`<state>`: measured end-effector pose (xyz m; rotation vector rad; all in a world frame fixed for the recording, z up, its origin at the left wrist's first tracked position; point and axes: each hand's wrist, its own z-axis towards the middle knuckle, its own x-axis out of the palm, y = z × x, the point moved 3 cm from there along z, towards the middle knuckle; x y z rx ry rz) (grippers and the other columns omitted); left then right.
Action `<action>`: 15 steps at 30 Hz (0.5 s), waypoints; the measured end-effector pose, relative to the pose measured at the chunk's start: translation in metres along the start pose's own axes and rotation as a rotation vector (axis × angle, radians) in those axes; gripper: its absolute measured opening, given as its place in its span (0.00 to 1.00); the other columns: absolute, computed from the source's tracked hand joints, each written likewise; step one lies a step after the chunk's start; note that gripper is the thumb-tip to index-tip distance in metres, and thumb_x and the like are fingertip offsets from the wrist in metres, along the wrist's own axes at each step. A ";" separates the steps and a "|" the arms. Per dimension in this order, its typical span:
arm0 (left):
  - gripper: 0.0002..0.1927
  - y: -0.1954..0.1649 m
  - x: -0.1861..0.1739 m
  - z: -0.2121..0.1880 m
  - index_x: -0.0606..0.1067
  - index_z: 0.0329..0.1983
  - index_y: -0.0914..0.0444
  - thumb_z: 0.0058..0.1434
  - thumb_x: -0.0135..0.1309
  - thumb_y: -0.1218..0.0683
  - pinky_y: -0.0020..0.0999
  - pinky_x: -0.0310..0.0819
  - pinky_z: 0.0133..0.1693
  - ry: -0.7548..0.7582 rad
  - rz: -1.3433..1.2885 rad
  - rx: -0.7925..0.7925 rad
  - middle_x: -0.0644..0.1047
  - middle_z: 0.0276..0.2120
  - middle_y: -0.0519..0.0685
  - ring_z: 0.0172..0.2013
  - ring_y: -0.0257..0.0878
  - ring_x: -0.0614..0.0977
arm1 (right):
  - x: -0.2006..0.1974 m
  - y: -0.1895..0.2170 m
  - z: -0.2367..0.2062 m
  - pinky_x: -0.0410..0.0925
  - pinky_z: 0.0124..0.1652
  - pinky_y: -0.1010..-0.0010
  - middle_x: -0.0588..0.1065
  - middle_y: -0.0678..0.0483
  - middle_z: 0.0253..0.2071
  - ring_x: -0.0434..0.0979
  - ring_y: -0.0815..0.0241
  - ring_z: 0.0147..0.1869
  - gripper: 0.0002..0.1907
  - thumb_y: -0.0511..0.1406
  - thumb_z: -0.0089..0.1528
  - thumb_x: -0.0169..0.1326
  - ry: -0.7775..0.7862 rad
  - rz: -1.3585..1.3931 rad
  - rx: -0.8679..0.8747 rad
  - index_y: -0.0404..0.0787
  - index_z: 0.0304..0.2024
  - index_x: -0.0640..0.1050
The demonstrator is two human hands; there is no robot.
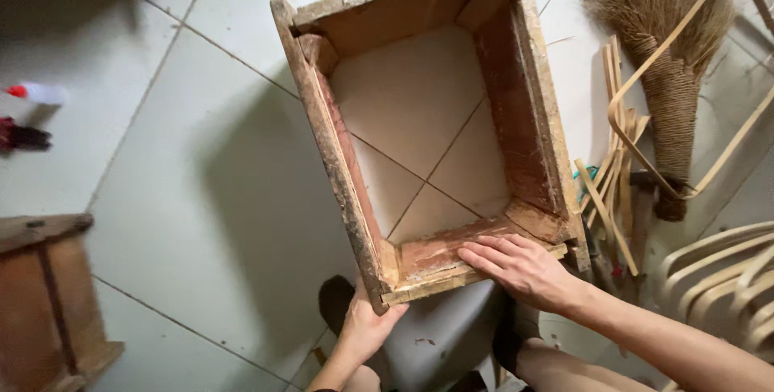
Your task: The person removes a woven basket from a wooden mold, then uses a chisel and hammer to scrape and smooth the interior surfaces of the mold. The person repeatedly lifts and repositions the mold while working on its edges and corners.
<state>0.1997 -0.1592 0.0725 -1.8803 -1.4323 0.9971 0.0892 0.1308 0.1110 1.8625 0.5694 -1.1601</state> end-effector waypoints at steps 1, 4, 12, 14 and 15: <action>0.38 0.001 0.000 0.000 0.65 0.64 0.64 0.52 0.67 0.52 0.39 0.74 0.55 0.014 0.000 -0.008 0.78 0.54 0.54 0.54 0.45 0.81 | 0.003 0.000 -0.001 0.62 0.61 0.59 0.71 0.53 0.65 0.70 0.53 0.66 0.31 0.37 0.59 0.48 -0.011 -0.008 -0.009 0.43 0.66 0.66; 0.40 0.002 0.000 0.001 0.64 0.64 0.64 0.52 0.67 0.48 0.39 0.74 0.55 0.055 -0.009 -0.041 0.78 0.53 0.53 0.54 0.45 0.81 | 0.007 0.000 0.002 0.62 0.61 0.59 0.71 0.54 0.65 0.69 0.53 0.66 0.32 0.37 0.59 0.48 -0.013 0.015 -0.010 0.43 0.67 0.66; 0.42 -0.004 -0.012 0.002 0.63 0.68 0.64 0.58 0.59 0.37 0.39 0.70 0.59 0.119 0.177 -0.111 0.77 0.57 0.53 0.58 0.44 0.78 | -0.013 -0.005 -0.006 0.50 0.67 0.50 0.56 0.48 0.75 0.55 0.50 0.77 0.46 0.34 0.51 0.58 -0.135 0.021 0.064 0.48 0.73 0.59; 0.42 -0.002 -0.015 0.002 0.64 0.67 0.65 0.58 0.61 0.37 0.40 0.67 0.61 0.089 0.223 -0.045 0.74 0.59 0.55 0.60 0.45 0.75 | -0.025 -0.016 -0.022 0.46 0.69 0.48 0.51 0.46 0.78 0.49 0.48 0.80 0.56 0.38 0.45 0.64 -0.271 0.029 0.199 0.48 0.75 0.56; 0.43 0.000 -0.016 0.003 0.64 0.66 0.66 0.57 0.62 0.37 0.40 0.66 0.62 0.072 0.243 -0.012 0.73 0.60 0.56 0.61 0.46 0.74 | -0.033 -0.023 -0.034 0.44 0.71 0.48 0.49 0.43 0.78 0.46 0.46 0.81 0.62 0.44 0.41 0.66 -0.403 0.033 0.260 0.45 0.75 0.53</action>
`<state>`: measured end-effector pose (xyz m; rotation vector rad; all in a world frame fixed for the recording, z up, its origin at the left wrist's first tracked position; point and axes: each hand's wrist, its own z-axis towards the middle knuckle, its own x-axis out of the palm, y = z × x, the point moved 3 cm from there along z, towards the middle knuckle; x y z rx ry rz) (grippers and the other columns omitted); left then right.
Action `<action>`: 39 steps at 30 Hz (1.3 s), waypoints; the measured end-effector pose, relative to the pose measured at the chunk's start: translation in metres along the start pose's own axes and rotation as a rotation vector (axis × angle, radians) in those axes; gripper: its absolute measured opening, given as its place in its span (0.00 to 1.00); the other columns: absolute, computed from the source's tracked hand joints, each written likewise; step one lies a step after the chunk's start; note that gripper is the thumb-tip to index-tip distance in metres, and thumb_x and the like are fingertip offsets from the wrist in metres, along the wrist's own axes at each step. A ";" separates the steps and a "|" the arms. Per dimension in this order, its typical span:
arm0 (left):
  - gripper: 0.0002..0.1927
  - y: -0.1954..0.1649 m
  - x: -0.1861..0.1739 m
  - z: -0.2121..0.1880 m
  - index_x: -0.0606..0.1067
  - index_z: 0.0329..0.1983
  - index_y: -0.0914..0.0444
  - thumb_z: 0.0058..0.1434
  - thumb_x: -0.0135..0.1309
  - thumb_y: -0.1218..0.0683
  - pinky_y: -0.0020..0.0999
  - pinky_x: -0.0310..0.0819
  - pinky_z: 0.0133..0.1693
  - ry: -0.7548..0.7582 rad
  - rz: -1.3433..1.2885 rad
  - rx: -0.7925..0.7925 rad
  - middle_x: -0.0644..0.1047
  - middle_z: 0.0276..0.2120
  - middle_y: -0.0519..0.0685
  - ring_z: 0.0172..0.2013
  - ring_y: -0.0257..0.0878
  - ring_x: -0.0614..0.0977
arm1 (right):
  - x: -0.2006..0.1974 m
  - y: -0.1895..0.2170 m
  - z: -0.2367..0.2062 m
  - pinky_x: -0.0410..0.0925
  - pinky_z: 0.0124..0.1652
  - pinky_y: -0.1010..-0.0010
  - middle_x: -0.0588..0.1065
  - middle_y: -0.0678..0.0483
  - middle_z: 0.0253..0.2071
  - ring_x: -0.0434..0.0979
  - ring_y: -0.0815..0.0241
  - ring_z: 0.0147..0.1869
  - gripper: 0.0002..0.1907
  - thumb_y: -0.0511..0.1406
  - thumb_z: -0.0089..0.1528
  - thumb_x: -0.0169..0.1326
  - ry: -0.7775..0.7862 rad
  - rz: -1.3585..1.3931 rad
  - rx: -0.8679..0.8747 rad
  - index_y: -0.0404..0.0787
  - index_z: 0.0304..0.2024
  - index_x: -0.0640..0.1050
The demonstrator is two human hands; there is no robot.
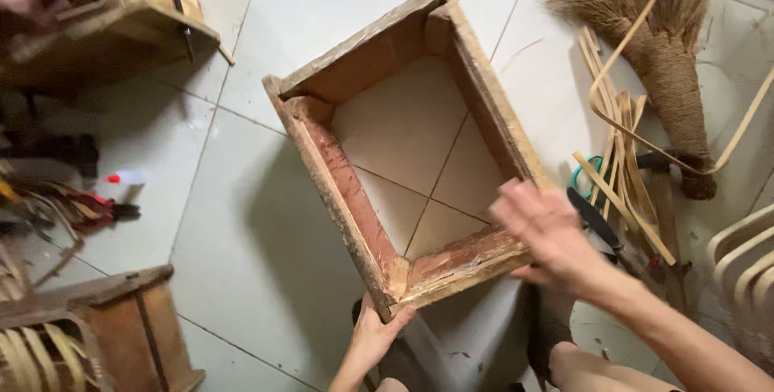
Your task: The person removes a woven basket from a wooden mold, then uses a chisel and hammer to scrape and smooth the interior surfaces of the mold. The person repeatedly lifts and repositions the mold while working on its edges and corners.
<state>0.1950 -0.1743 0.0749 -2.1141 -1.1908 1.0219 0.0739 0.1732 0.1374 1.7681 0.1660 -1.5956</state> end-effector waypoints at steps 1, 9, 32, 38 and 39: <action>0.44 0.003 0.001 0.001 0.64 0.66 0.67 0.57 0.62 0.36 0.40 0.66 0.62 0.005 -0.026 0.002 0.73 0.61 0.56 0.62 0.46 0.74 | -0.008 -0.007 -0.005 0.43 0.72 0.48 0.47 0.41 0.78 0.44 0.44 0.82 0.68 0.50 0.38 0.68 -0.129 0.009 0.064 0.42 0.76 0.51; 0.48 0.021 0.008 0.004 0.59 0.69 0.67 0.55 0.64 0.37 0.38 0.63 0.64 0.018 -0.142 -0.034 0.72 0.62 0.56 0.63 0.44 0.72 | -0.007 -0.034 -0.030 0.58 0.65 0.60 0.43 0.42 0.79 0.49 0.41 0.77 0.74 0.37 0.39 0.74 0.039 0.449 0.388 0.42 0.77 0.40; 0.45 0.042 0.019 0.009 0.56 0.71 0.68 0.61 0.61 0.40 0.38 0.62 0.65 0.152 -0.359 -0.111 0.70 0.65 0.55 0.64 0.43 0.70 | 0.015 -0.039 -0.045 0.74 0.35 0.51 0.73 0.37 0.53 0.79 0.35 0.39 0.65 0.34 0.45 0.67 0.036 0.399 0.496 0.42 0.77 0.44; 0.55 -0.016 -0.035 0.044 0.41 0.78 0.70 0.64 0.58 0.39 0.42 0.47 0.68 -0.233 0.094 0.065 0.50 0.76 0.62 0.74 0.53 0.54 | 0.019 -0.042 -0.047 0.74 0.36 0.51 0.72 0.38 0.57 0.78 0.34 0.41 0.67 0.34 0.44 0.67 0.122 0.373 0.520 0.44 0.77 0.40; 0.53 -0.032 -0.049 0.059 0.47 0.76 0.70 0.62 0.59 0.38 0.42 0.57 0.64 -0.271 0.071 0.101 0.60 0.69 0.63 0.68 0.51 0.63 | 0.020 -0.042 -0.046 0.74 0.37 0.51 0.72 0.39 0.57 0.78 0.34 0.41 0.68 0.34 0.44 0.67 0.133 0.370 0.524 0.44 0.77 0.39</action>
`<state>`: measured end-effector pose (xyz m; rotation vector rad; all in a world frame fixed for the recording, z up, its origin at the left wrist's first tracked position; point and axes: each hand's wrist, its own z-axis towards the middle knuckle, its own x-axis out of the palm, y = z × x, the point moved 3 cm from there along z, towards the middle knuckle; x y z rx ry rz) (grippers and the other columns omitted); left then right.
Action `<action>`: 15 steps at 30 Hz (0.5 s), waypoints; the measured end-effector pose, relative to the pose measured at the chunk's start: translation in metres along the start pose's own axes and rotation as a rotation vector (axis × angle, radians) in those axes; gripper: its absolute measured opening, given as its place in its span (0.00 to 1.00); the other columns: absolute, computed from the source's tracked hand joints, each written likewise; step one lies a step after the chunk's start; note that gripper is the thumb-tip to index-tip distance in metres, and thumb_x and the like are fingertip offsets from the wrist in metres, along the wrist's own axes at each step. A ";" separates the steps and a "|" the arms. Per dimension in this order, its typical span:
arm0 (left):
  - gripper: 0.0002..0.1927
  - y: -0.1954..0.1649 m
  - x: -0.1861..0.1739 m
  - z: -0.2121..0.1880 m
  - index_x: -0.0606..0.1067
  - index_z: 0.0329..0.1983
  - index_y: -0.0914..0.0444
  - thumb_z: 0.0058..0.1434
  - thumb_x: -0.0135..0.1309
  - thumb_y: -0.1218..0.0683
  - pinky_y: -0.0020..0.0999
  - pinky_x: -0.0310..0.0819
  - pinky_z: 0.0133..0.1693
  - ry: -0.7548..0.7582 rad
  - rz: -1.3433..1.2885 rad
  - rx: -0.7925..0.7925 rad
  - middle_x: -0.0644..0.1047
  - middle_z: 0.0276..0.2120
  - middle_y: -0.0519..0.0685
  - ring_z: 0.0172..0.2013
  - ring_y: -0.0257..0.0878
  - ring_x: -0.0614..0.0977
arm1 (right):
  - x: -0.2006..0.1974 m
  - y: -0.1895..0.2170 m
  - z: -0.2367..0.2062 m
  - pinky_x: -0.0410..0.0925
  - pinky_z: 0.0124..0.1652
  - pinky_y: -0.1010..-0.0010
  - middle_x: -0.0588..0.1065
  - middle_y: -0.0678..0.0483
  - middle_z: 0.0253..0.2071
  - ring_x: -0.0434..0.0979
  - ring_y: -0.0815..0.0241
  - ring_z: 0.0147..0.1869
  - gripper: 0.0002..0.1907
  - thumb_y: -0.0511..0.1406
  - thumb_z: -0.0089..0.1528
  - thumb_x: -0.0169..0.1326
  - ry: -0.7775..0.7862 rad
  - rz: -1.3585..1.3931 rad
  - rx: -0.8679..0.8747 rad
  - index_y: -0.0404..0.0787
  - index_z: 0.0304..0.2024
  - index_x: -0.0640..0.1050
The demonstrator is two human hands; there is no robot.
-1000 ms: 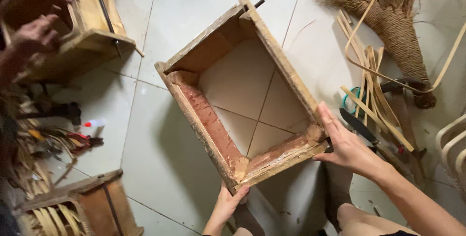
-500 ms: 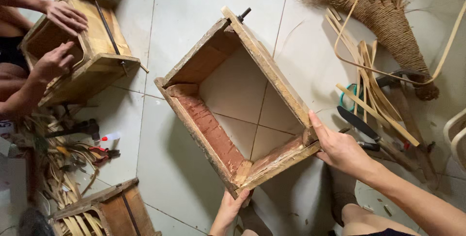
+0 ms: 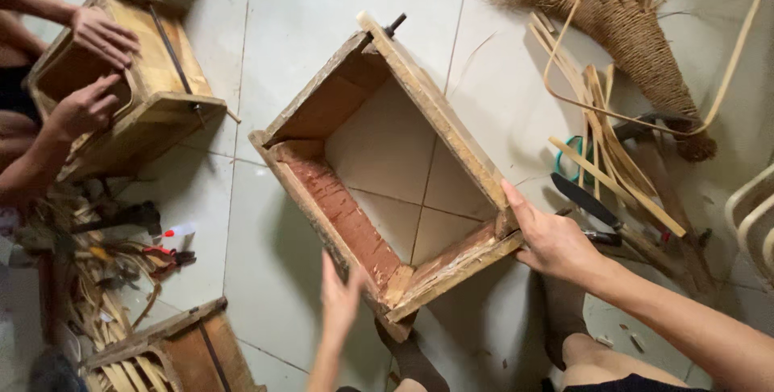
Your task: The person removes a woven basket from a wooden mold, then uses a chisel and hammer to scrape and smooth the interior surfaces of the mold. The person repeatedly lifts and repositions the mold while working on its edges and corners.
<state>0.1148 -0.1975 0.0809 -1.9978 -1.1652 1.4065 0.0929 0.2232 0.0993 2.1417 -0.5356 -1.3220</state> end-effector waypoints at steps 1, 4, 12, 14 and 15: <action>0.51 -0.013 -0.010 0.022 0.53 0.74 0.69 0.59 0.61 0.37 0.42 0.68 0.59 -0.049 -0.024 0.034 0.69 0.63 0.63 0.62 0.49 0.73 | 0.000 0.000 0.001 0.74 0.37 0.51 0.72 0.39 0.57 0.78 0.34 0.42 0.68 0.34 0.45 0.67 0.007 -0.005 -0.003 0.44 0.78 0.39; 0.28 -0.033 -0.033 0.069 0.74 0.54 0.63 0.57 0.57 0.40 0.52 0.76 0.36 -0.132 0.473 -0.161 0.80 0.28 0.63 0.31 0.59 0.81 | 0.000 0.001 0.002 0.74 0.36 0.51 0.67 0.36 0.65 0.79 0.35 0.41 0.70 0.34 0.43 0.68 0.018 -0.032 -0.014 0.41 0.77 0.37; 0.23 -0.014 -0.037 0.095 0.73 0.40 0.69 0.66 0.54 0.41 0.51 0.73 0.35 -0.215 0.587 -0.028 0.78 0.25 0.60 0.29 0.58 0.81 | 0.003 0.000 0.003 0.75 0.38 0.52 0.67 0.38 0.64 0.79 0.35 0.43 0.71 0.36 0.44 0.69 0.053 -0.069 0.024 0.42 0.77 0.36; 0.24 -0.003 -0.040 0.082 0.75 0.52 0.65 0.69 0.51 0.40 0.53 0.70 0.35 -0.046 0.320 -0.073 0.75 0.29 0.64 0.31 0.63 0.77 | 0.005 -0.001 0.003 0.75 0.38 0.52 0.69 0.38 0.60 0.80 0.37 0.43 0.71 0.37 0.44 0.70 0.059 -0.070 0.040 0.42 0.78 0.37; 0.25 0.000 -0.042 0.071 0.75 0.58 0.62 0.70 0.49 0.40 0.55 0.68 0.35 0.035 0.185 -0.091 0.73 0.32 0.66 0.32 0.66 0.75 | 0.005 -0.001 0.003 0.75 0.37 0.52 0.69 0.37 0.59 0.80 0.37 0.43 0.71 0.37 0.44 0.70 0.026 -0.059 0.016 0.41 0.77 0.37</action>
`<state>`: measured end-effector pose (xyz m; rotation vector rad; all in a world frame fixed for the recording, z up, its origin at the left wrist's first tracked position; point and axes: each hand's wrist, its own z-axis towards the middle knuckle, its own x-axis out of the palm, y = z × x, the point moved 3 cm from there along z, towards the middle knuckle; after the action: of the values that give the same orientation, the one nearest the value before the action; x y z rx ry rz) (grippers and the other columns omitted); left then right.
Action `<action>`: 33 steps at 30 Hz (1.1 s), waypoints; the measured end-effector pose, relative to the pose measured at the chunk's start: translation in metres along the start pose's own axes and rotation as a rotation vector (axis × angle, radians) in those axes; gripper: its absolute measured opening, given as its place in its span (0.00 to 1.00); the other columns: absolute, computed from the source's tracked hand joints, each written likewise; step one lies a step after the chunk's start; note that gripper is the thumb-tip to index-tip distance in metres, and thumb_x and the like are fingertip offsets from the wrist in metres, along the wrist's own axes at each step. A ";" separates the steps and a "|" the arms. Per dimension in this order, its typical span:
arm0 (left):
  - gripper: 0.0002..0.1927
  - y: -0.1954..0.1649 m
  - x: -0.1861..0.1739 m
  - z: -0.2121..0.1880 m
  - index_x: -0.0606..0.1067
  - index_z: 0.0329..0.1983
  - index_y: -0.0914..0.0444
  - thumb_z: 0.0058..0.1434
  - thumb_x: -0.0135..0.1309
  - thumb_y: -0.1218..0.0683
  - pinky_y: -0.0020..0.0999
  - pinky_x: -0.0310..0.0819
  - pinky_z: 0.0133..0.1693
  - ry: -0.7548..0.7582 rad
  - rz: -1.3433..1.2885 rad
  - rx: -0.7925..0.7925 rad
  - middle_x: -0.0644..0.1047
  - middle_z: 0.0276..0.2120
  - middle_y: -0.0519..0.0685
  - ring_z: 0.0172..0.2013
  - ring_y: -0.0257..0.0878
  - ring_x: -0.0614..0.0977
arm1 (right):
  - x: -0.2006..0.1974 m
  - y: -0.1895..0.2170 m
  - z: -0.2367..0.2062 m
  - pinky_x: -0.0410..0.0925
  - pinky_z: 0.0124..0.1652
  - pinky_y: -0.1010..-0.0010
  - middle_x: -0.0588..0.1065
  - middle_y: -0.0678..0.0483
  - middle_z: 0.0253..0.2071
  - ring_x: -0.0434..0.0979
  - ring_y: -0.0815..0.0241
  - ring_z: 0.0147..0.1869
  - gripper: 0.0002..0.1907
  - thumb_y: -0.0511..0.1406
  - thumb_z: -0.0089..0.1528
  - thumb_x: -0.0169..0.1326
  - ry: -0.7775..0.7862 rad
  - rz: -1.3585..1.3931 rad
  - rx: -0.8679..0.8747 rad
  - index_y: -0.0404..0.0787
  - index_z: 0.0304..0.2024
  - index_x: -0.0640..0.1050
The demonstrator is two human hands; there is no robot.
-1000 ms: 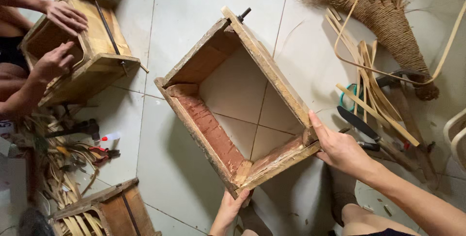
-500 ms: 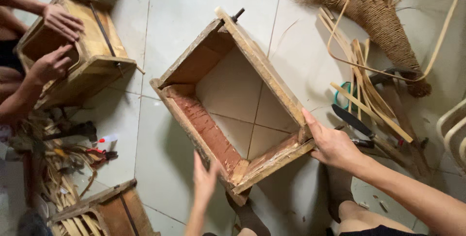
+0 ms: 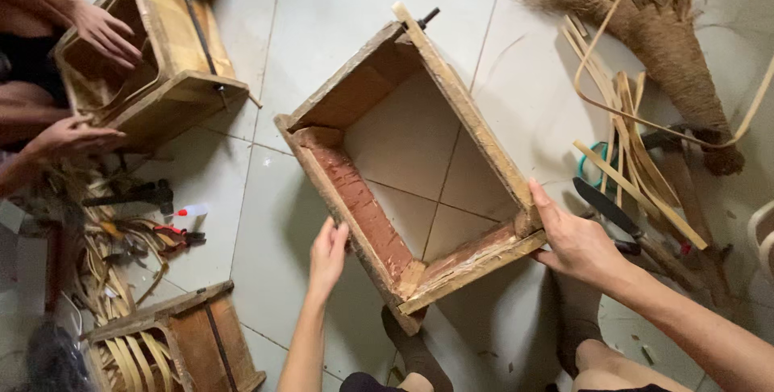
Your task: The person removes a woven basket from a wooden mold, then uses a chisel and hammer to scrape and smooth the interior surfaces of the mold. The person repeatedly lifts and repositions the mold while working on its edges and corners.
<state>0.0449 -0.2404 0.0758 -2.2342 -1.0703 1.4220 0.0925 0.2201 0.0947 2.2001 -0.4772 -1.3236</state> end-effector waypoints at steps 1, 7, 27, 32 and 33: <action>0.30 0.007 0.003 -0.017 0.63 0.66 0.58 0.67 0.49 0.39 0.50 0.71 0.42 0.053 -0.215 -0.121 0.68 0.48 0.51 0.45 0.50 0.73 | 0.000 0.001 0.000 0.75 0.36 0.52 0.70 0.37 0.58 0.80 0.37 0.42 0.71 0.37 0.43 0.70 -0.036 0.011 -0.025 0.41 0.77 0.38; 0.44 0.022 0.079 -0.139 0.56 0.72 0.61 0.56 0.64 0.50 0.39 0.66 0.62 0.415 -0.486 -0.204 0.71 0.61 0.57 0.59 0.45 0.73 | 0.004 0.000 0.002 0.73 0.42 0.53 0.79 0.40 0.42 0.81 0.41 0.46 0.70 0.40 0.48 0.71 0.010 -0.035 0.151 0.45 0.80 0.39; 0.47 -0.003 0.073 -0.138 0.53 0.72 0.59 0.54 0.64 0.46 0.47 0.69 0.60 0.142 -0.244 0.053 0.69 0.63 0.59 0.61 0.59 0.74 | -0.011 0.026 0.014 0.72 0.49 0.53 0.77 0.30 0.43 0.79 0.33 0.52 0.49 0.36 0.53 0.67 0.004 -0.078 0.255 0.34 0.68 0.52; 0.49 0.013 0.081 -0.135 0.51 0.73 0.63 0.52 0.62 0.47 0.45 0.67 0.62 0.138 -0.253 0.101 0.64 0.68 0.63 0.64 0.58 0.71 | -0.009 0.018 0.014 0.74 0.47 0.53 0.79 0.32 0.39 0.82 0.35 0.48 0.39 0.37 0.52 0.66 0.112 -0.210 0.273 0.35 0.59 0.59; 0.54 0.017 0.081 -0.135 0.46 0.75 0.64 0.52 0.63 0.47 0.44 0.66 0.64 0.122 -0.265 0.090 0.62 0.69 0.64 0.64 0.59 0.71 | -0.009 0.017 0.011 0.74 0.47 0.53 0.79 0.32 0.38 0.82 0.35 0.48 0.39 0.37 0.52 0.66 0.115 -0.202 0.255 0.35 0.59 0.59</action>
<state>0.1885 -0.1745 0.0769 -2.0011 -1.1852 1.1846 0.0783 0.2082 0.1069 2.5775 -0.4079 -1.2867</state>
